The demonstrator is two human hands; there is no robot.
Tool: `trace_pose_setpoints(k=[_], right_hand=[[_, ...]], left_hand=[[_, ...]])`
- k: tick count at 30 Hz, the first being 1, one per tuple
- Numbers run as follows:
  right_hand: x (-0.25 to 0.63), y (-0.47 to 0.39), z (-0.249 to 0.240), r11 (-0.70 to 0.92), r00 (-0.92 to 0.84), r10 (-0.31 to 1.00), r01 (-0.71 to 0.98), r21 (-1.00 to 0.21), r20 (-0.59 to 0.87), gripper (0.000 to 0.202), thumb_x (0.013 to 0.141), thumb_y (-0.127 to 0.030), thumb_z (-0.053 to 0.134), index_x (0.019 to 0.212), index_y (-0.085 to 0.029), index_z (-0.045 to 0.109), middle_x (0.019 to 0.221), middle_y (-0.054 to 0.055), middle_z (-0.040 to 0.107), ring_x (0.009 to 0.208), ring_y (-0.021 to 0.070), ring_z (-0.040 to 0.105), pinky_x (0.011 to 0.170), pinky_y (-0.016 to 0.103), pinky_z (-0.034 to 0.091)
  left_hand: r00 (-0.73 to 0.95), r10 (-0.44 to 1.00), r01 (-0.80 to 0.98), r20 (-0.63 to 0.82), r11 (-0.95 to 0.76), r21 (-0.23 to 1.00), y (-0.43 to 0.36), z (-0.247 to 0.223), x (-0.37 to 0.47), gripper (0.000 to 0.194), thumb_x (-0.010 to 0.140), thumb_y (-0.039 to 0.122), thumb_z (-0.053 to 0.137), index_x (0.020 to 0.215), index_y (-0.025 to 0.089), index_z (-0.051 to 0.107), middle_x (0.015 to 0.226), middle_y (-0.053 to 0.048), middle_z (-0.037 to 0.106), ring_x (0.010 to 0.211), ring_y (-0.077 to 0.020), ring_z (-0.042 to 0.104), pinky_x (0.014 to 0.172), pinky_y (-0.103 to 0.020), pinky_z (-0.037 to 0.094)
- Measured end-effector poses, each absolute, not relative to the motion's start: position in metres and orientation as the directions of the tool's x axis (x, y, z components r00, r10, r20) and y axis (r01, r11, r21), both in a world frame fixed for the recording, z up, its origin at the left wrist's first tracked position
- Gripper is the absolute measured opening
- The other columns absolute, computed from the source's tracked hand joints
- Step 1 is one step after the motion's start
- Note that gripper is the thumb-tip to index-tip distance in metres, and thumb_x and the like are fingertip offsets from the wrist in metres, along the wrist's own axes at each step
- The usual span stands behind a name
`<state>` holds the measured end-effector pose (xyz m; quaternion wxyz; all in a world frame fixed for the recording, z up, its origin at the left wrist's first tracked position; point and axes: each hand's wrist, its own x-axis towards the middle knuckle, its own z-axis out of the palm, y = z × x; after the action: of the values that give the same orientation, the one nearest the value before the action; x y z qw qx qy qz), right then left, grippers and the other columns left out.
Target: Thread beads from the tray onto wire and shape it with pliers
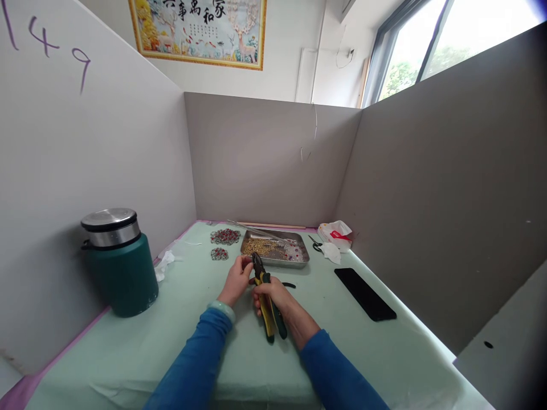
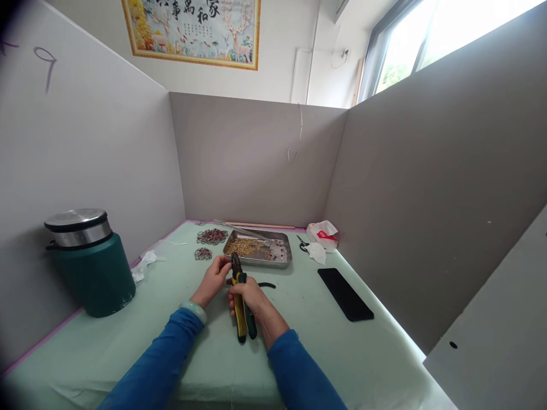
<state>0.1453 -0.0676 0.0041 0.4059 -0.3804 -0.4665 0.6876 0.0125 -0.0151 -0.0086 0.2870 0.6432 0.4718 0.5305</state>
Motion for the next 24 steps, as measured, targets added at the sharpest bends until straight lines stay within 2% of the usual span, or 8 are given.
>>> trace_pose_setpoints(k=[4, 7, 9, 12, 16, 20, 22, 24], right_hand=[[0.147, -0.068, 0.005, -0.236, -0.403, 0.905, -0.221, -0.946, -0.132, 0.036, 0.057, -0.019, 0.056, 0.093, -0.015, 0.051, 0.052, -0.003, 0.052, 0.044, 0.0124, 0.049, 0.044, 0.027, 0.045], [0.147, -0.069, 0.006, -0.231, -0.415, 0.903, -0.241, -0.943, -0.115, 0.035, 0.058, -0.019, 0.056, 0.092, -0.015, 0.051, 0.053, -0.003, 0.052, 0.045, 0.0118, 0.049, 0.044, 0.026, 0.045], [0.146, -0.070, 0.006, -0.217, -0.409, 0.906, -0.221, -0.951, -0.112, 0.027, 0.058, -0.019, 0.055, 0.084, -0.015, 0.052, 0.051, -0.003, 0.052, 0.043, 0.0114, 0.048, 0.043, 0.026, 0.045], [0.145, -0.070, 0.005, -0.193, -0.371, 0.921, -0.168, -0.967, -0.119, 0.014, 0.057, -0.018, 0.055, 0.070, -0.016, 0.049, 0.048, -0.002, 0.050, 0.041, 0.0111, 0.047, 0.042, 0.026, 0.045], [0.145, -0.068, 0.001, -0.192, -0.347, 0.929, -0.168, -0.967, -0.124, 0.009, 0.058, -0.017, 0.054, 0.065, -0.016, 0.048, 0.047, -0.001, 0.051, 0.040, 0.0116, 0.047, 0.041, 0.027, 0.045], [0.146, -0.068, 0.005, -0.164, -0.285, 0.954, -0.237, -0.958, -0.093, 0.024, 0.060, -0.019, 0.056, 0.083, -0.015, 0.054, 0.049, -0.003, 0.052, 0.041, 0.0119, 0.047, 0.042, 0.028, 0.046], [0.146, -0.067, 0.009, -0.100, -0.198, 0.979, -0.304, -0.947, -0.040, 0.038, 0.061, -0.021, 0.059, 0.098, -0.016, 0.052, 0.051, -0.004, 0.053, 0.042, 0.0120, 0.048, 0.043, 0.027, 0.046], [0.147, -0.065, 0.012, -0.019, -0.098, 0.995, -0.339, -0.941, 0.015, 0.043, 0.061, -0.024, 0.060, 0.103, -0.016, 0.051, 0.052, -0.005, 0.053, 0.043, 0.0121, 0.048, 0.043, 0.026, 0.045]], left_hand=[[0.041, 0.947, 0.139, 0.318, -0.320, 0.937, -0.013, -0.009, 0.013, 0.021, 0.079, 0.031, 0.049, 0.093, 0.016, 0.053, 0.094, -0.006, 0.061, 0.087, -0.0168, 0.058, 0.077, -0.030, 0.046], [-0.010, 0.931, 0.194, 0.366, -0.357, 0.914, -0.019, -0.003, 0.012, 0.020, 0.079, 0.030, 0.052, 0.092, 0.017, 0.053, 0.090, -0.005, 0.062, 0.082, -0.0164, 0.059, 0.074, -0.030, 0.046], [-0.071, 0.876, 0.360, 0.477, -0.423, 0.831, -0.025, 0.001, 0.012, 0.016, 0.079, 0.028, 0.052, 0.090, 0.017, 0.053, 0.082, -0.004, 0.062, 0.075, -0.0166, 0.058, 0.072, -0.030, 0.046], [-0.060, 0.726, 0.607, 0.685, -0.518, 0.602, -0.032, 0.004, 0.013, 0.009, 0.080, 0.022, 0.050, 0.088, 0.018, 0.054, 0.080, -0.004, 0.061, 0.076, -0.0181, 0.056, 0.074, -0.033, 0.045], [0.019, 0.597, 0.714, 0.802, -0.570, 0.407, -0.033, 0.004, 0.013, 0.009, 0.081, 0.018, 0.049, 0.089, 0.018, 0.054, 0.082, -0.006, 0.061, 0.081, -0.0208, 0.055, 0.078, -0.037, 0.044], [-0.101, 0.585, 0.664, 0.805, -0.563, 0.492, -0.032, 0.010, 0.014, 0.022, 0.081, 0.025, 0.053, 0.101, 0.017, 0.052, 0.102, -0.011, 0.056, 0.100, -0.0247, 0.051, 0.088, -0.043, 0.043], [-0.205, 0.649, 0.564, 0.733, -0.534, 0.630, -0.037, 0.013, 0.018, 0.035, 0.080, 0.032, 0.056, 0.111, 0.016, 0.049, 0.113, -0.013, 0.052, 0.109, -0.0263, 0.048, 0.092, -0.044, 0.041], [-0.204, 0.804, 0.374, 0.558, -0.463, 0.804, -0.047, 0.011, 0.024, 0.045, 0.079, 0.036, 0.057, 0.117, 0.017, 0.044, 0.117, -0.013, 0.051, 0.109, -0.0261, 0.050, 0.091, -0.044, 0.043]])
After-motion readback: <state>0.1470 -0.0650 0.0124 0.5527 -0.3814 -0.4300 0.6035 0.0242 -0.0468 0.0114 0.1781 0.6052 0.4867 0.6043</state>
